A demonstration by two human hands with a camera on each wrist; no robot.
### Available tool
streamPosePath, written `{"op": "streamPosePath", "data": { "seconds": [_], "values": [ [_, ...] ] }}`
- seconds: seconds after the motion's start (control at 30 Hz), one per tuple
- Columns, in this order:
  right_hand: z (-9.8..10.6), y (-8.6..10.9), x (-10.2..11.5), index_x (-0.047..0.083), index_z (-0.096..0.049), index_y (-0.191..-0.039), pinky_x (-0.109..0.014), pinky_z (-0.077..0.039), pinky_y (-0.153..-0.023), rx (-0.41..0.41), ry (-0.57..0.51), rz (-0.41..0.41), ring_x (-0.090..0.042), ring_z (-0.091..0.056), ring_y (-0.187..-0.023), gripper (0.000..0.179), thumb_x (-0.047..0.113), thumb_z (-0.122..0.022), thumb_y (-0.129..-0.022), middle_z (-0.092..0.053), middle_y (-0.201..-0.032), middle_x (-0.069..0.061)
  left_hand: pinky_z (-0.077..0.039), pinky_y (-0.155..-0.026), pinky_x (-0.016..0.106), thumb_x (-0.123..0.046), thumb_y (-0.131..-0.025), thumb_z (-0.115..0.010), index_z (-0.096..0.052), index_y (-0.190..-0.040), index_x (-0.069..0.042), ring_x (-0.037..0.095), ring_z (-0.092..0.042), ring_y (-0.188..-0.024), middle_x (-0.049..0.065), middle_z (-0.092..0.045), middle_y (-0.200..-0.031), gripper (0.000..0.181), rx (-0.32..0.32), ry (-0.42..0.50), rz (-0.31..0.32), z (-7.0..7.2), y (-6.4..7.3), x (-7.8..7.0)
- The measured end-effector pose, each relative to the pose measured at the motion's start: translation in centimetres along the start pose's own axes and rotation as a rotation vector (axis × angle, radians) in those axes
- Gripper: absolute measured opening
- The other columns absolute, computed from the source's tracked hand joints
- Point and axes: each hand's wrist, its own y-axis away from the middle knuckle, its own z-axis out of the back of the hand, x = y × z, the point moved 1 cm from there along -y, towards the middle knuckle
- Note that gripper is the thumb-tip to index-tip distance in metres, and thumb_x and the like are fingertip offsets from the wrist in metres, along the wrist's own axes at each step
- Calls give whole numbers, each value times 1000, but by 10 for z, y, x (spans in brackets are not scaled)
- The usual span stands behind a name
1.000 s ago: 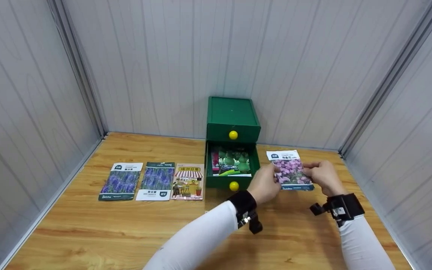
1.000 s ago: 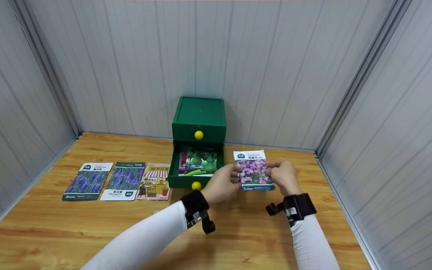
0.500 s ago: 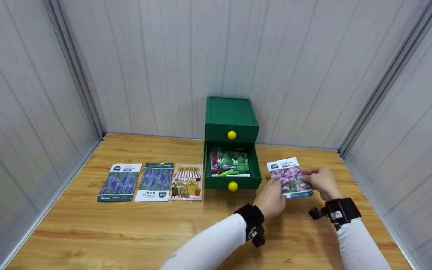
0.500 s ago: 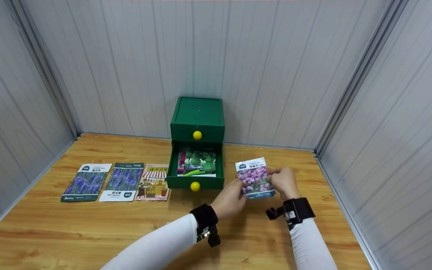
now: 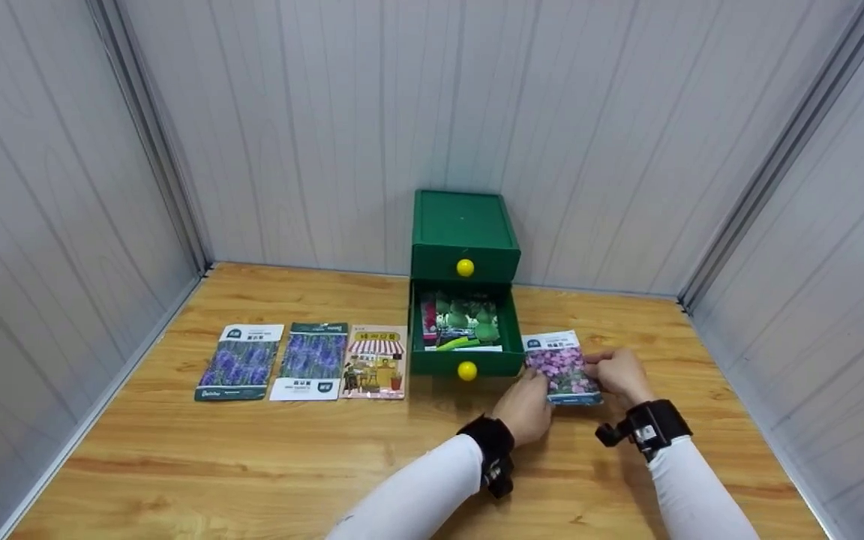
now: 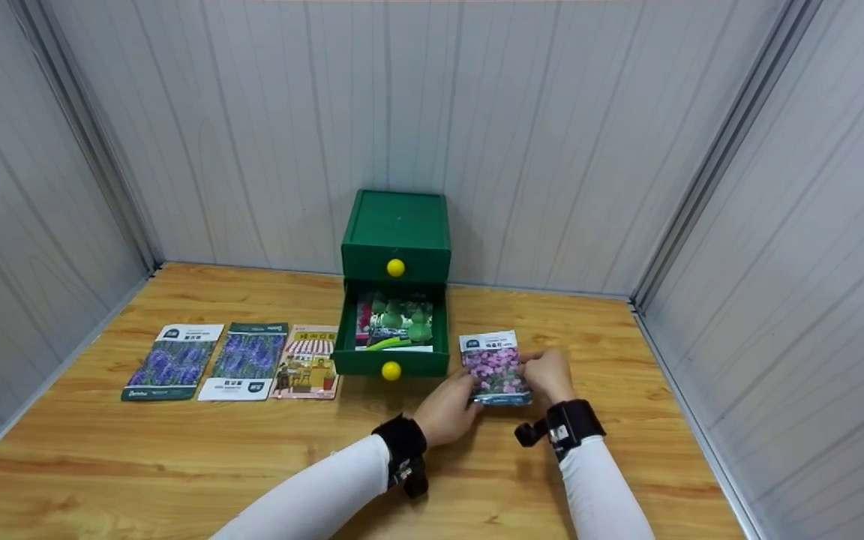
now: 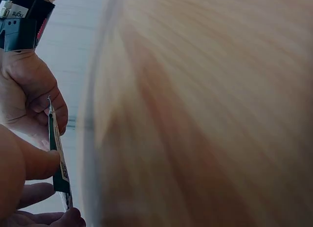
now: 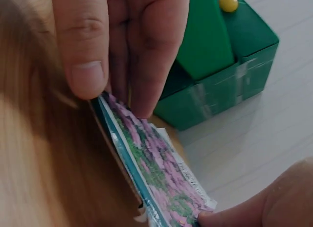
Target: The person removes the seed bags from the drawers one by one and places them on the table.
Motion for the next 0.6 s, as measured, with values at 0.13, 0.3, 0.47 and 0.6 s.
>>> {"op": "streamPosePath", "data": {
  "seconds": [0.13, 0.3, 0.47, 0.6],
  "values": [
    [-12, -2, -2, -21, -65, -137, -26, -58, -70, 4, -132, -29, -20, -68, -86, 37, -6, -68, -103, -72, -118, -27, -58, -108, 31, -15, -109, -71, -71, -127, -5, 19, -72, -122, 13, -71, -139, 20, -7, -65, -31, -2, 1, 7],
    [-26, -5, -3, -20, -65, -139, -27, -58, -72, 7, -192, -59, -22, -66, -89, 37, -8, -66, -104, -70, -122, -25, -64, -89, 35, -9, -109, -66, -70, -112, -7, 18, -75, -97, 6, -75, -102, 5, -23, -102, -61, 0, 3, 15],
    [-33, -9, -3, -14, -73, -132, -26, -54, -67, 8, -29, -25, -21, -64, -83, 31, -2, -71, -104, -76, -112, -21, -65, -87, 37, -8, -104, -71, -70, -113, -6, 20, -75, -96, 8, -75, -100, 9, -29, -156, -47, -4, 2, 22],
    [-38, -9, -2, -14, -74, -130, -28, -59, -71, 17, 0, -19, -24, -70, -93, 30, 0, -71, -103, -76, -119, -25, -65, -89, 36, -12, -104, -73, -71, -116, -8, 19, -75, -99, 7, -76, -104, 13, -13, -187, -29, -11, -1, 29]
  ]
}}
